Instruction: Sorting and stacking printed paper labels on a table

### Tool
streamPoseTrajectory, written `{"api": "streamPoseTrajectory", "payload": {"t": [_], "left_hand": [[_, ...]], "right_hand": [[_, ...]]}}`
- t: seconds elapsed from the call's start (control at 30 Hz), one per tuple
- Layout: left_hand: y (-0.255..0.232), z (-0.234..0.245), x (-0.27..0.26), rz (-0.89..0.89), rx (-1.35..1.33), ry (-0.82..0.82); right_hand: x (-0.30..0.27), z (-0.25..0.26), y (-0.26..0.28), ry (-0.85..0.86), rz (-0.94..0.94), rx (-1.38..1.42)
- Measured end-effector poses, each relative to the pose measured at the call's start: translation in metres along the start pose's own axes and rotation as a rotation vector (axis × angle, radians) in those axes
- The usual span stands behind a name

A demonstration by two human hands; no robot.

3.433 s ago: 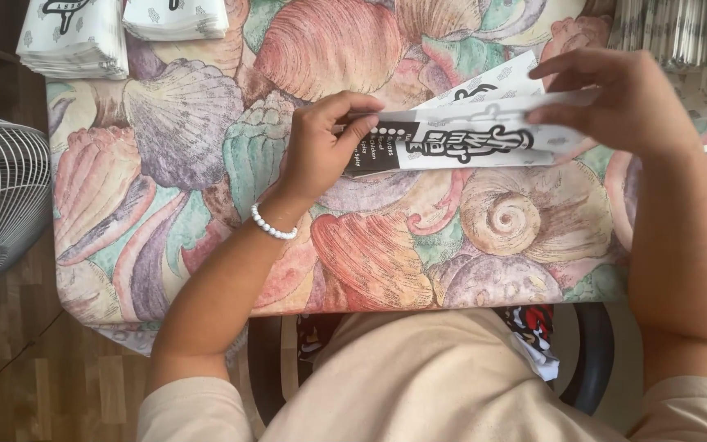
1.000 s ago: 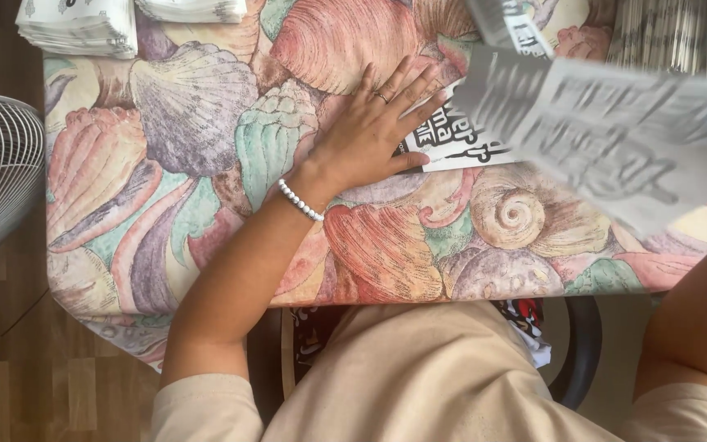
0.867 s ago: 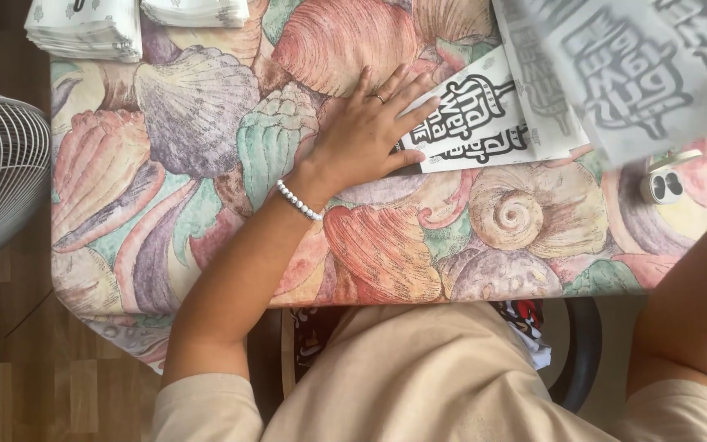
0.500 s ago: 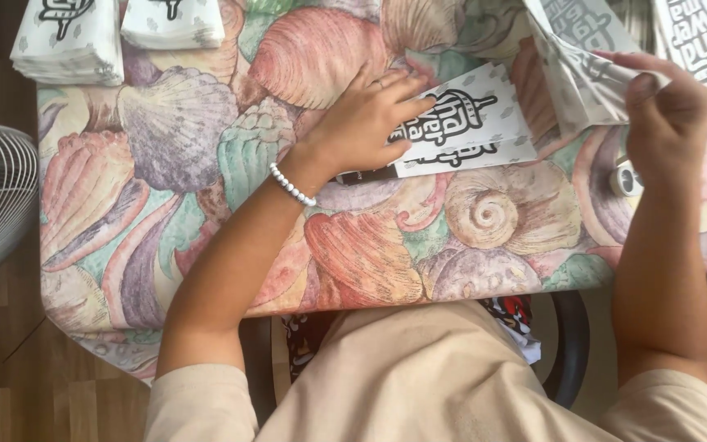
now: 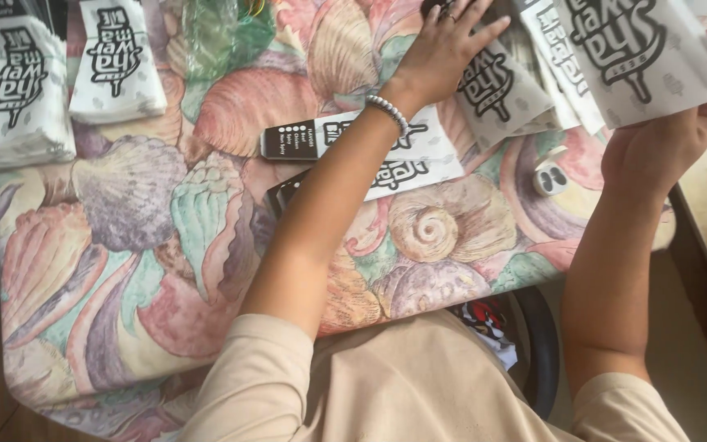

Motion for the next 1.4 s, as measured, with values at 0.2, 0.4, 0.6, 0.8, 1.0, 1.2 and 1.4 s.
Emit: {"api": "streamPoseTrajectory", "payload": {"t": [0.2, 0.4, 0.6, 0.8, 1.0, 1.2, 1.4], "left_hand": [[-0.012, -0.002, 0.006, -0.048, -0.25, 0.058], [-0.029, 0.079, -0.063, -0.196, -0.184, -0.078], [0.001, 0.099, -0.151, -0.073, -0.41, -0.148], [0.012, 0.14, -0.141, -0.013, -0.177, -0.225], [0.016, 0.093, -0.161, 0.199, -0.154, 0.339], [0.016, 0.116, -0.19, 0.233, -0.065, 0.2], [0.012, 0.126, -0.212, 0.33, -0.033, 0.155]], "right_hand": [[0.001, 0.022, 0.001, -0.08, -0.065, -0.035], [-0.009, 0.016, -0.034, -0.007, -0.089, -0.067], [-0.061, -0.105, -0.043, 0.489, -0.169, -0.424], [-0.099, -0.15, -0.032, 1.085, -0.184, -0.38], [0.067, 0.108, -0.05, 0.036, 0.091, -0.868], [0.094, 0.317, -0.073, -0.68, 0.15, -0.847], [0.065, 0.405, -0.128, -1.078, -0.208, -0.54]]}}
Point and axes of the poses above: each hand's wrist, its own x-axis towards the middle knuckle, its own z-axis out of the back of the hand, y = z × x, the point moved 10 cm from there along x, towards the middle knuckle, and after that the axes turned 6 degrees about -y, right-handed, at the moved point
